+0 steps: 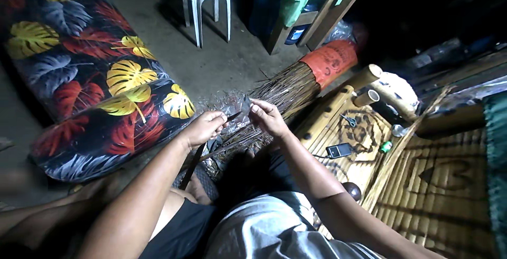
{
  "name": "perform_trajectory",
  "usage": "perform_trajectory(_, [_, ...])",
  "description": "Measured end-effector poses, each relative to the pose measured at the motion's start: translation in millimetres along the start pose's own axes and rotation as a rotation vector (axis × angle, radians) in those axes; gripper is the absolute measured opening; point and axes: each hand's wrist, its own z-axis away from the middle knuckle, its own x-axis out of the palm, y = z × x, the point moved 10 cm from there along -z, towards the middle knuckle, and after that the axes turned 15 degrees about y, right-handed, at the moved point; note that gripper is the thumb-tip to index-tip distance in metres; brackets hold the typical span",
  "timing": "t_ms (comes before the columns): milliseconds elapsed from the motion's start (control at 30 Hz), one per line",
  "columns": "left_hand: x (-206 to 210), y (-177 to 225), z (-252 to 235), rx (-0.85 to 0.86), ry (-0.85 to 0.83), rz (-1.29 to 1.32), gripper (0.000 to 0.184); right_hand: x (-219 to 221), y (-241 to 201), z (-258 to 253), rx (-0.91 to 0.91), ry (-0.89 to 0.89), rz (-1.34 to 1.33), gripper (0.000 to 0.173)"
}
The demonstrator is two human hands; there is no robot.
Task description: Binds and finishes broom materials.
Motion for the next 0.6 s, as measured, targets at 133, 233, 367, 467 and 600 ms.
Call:
perform_trajectory(133, [-9,-19,-5,0.044,0.076,-0.027,0.031,-14,5,1,0.086,0.056,-0.020,0.042])
perform_trajectory(233, [-11,-16,-6,0.065,0.107,-0.055,0.033,1,11,16,0.153,0.002,0.022,0.044])
perform_trajectory(367, [1,0,-4,0.094,0.039,-0.097,0.028,40,6,26,0.133,-0.173,-0.047,0.042])
perform_trajectory(467, [1,0,-2,0.106,0.031,-0.070,0.028,43,2,24,0.091,-0.197,-0.059,0.046])
perform_trajectory(600, [2,-3,1,0.052,-0.001,-0.015,0.028,32,-2,19,0.019,-0.120,-0.006,0.046])
